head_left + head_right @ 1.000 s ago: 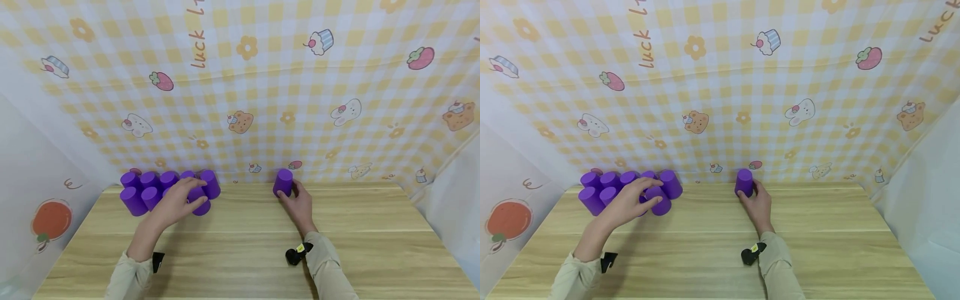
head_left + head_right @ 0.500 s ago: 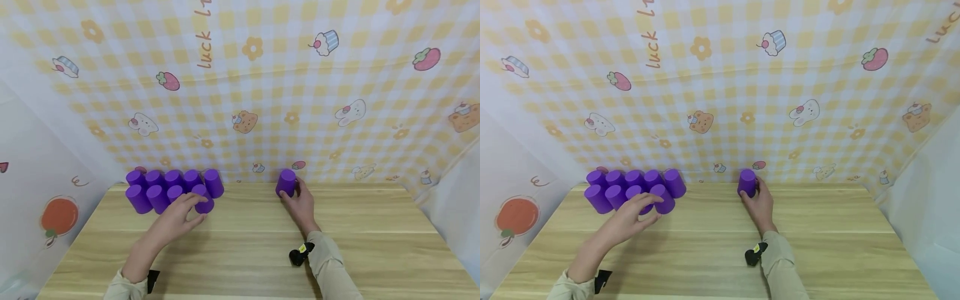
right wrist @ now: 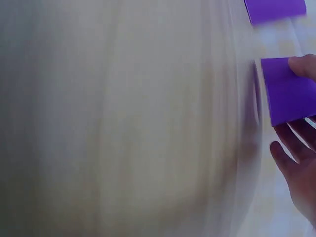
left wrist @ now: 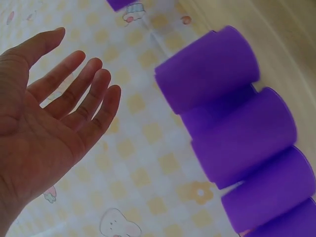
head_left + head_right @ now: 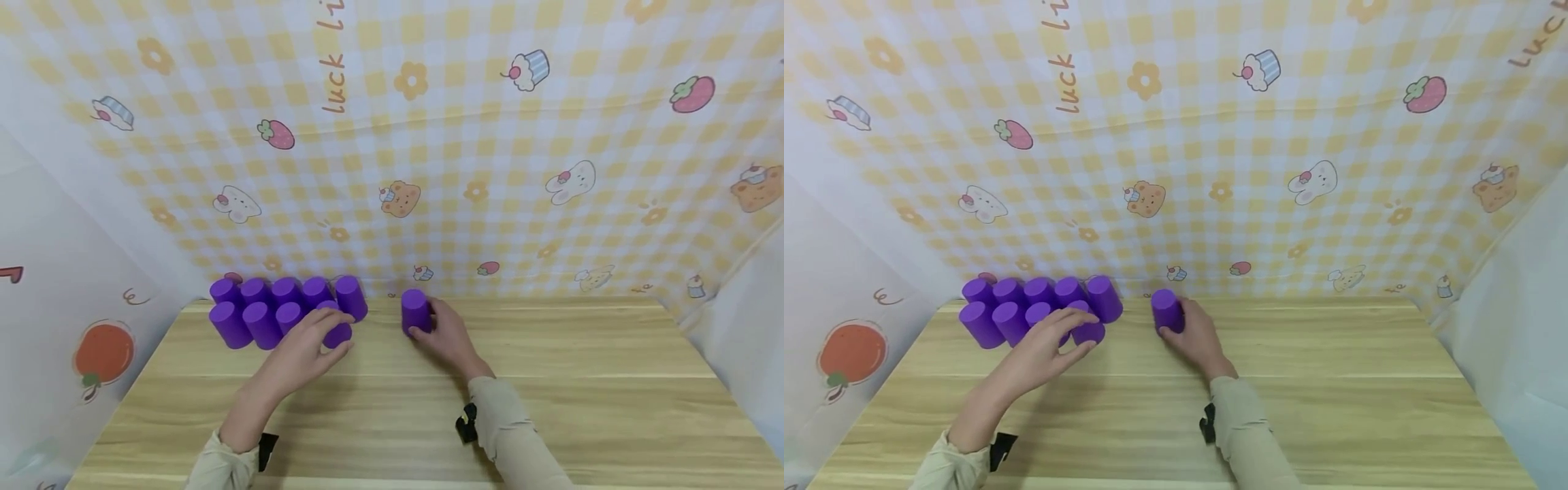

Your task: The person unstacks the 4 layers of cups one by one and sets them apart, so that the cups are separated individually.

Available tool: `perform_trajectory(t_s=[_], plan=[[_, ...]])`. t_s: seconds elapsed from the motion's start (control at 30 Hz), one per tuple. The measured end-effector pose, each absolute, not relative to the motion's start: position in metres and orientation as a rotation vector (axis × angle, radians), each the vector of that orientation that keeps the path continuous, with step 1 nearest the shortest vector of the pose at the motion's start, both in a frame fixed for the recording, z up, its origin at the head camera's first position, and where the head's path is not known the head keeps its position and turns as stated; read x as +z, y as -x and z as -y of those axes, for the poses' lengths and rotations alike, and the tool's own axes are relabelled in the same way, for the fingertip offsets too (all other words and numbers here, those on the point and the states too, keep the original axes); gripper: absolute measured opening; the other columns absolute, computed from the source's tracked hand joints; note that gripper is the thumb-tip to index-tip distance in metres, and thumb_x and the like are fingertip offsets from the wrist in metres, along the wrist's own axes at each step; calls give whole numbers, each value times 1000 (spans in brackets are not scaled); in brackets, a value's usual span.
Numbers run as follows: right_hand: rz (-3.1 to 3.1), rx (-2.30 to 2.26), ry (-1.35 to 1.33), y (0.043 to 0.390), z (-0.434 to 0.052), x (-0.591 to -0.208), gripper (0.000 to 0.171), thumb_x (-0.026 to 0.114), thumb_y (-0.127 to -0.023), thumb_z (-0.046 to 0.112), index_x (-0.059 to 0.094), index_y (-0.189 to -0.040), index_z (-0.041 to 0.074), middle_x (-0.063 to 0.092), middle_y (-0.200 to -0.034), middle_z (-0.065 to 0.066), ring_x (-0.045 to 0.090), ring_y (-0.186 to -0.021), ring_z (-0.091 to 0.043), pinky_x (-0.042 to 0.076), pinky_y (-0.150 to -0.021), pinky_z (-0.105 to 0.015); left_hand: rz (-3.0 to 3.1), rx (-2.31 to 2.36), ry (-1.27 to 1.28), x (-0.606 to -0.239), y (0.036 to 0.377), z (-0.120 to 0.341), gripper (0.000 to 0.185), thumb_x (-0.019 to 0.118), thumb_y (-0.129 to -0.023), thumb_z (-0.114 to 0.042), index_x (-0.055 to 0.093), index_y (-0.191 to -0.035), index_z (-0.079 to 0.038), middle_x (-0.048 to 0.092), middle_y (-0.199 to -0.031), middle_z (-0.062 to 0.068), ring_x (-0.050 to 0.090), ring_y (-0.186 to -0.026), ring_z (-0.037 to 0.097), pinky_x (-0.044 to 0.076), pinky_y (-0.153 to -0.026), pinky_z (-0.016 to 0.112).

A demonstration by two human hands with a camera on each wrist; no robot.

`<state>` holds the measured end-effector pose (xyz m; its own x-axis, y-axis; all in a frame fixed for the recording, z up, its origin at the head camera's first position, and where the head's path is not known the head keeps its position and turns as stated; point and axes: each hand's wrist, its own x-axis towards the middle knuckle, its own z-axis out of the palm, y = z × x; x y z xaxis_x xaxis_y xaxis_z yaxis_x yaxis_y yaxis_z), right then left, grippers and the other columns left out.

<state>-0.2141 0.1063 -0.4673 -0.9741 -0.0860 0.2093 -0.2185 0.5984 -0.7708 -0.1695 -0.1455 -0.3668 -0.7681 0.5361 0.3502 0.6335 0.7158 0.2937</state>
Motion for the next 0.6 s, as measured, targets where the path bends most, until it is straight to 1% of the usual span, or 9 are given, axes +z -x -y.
perform_trajectory(t_s=[0.17,0.27,0.37,0.47,0.5,0.6], plan=[[2734,1241,-386,212,-78,-465,63,71,-69,24,43,-120,3,53,-110,-10,52,-98,-20,42,-84,-32,2655,-618,935,-361,176,129,32,63,-77,-27,58,-106,-15,54,-104,-5,47,-99,12,41,-83,28],[2732,1223,-449,212,-65,-465,61,71,-69,25,44,-118,2,54,-107,-10,53,-95,-20,43,-84,-32,2637,-611,956,-359,179,119,36,62,-78,-29,57,-109,-12,53,-107,-2,47,-100,14,41,-84,29],[2720,1215,-506,211,-54,-465,58,69,-71,27,45,-117,1,55,-105,-9,53,-94,-19,43,-82,-30,2618,-600,997,-358,181,108,41,59,-80,-31,54,-114,-10,48,-116,2,43,-107,16,38,-88,30],[2671,1234,-568,211,-45,-464,54,66,-74,25,45,-117,1,55,-107,-10,53,-96,-20,43,-84,-30,2590,-596,1042,-357,181,99,47,57,-81,-34,49,-119,-10,40,-127,5,34,-118,20,31,-96,35],[2636,1248,-605,211,-43,-465,56,65,-76,26,43,-121,2,53,-111,-10,51,-101,-19,41,-86,-30,2587,-588,1056,-357,181,96,50,56,-81,-36,45,-124,-11,35,-132,5,29,-121,21,27,-98,36],[2585,1271,-647,211,-39,-465,55,63,-78,24,41,-124,2,51,-116,-10,48,-106,-20,38,-90,-31,2582,-561,1084,-356,182,87,61,52,-82,-42,32,-133,-15,22,-139,4,15,-127,20,16,-102,40]])
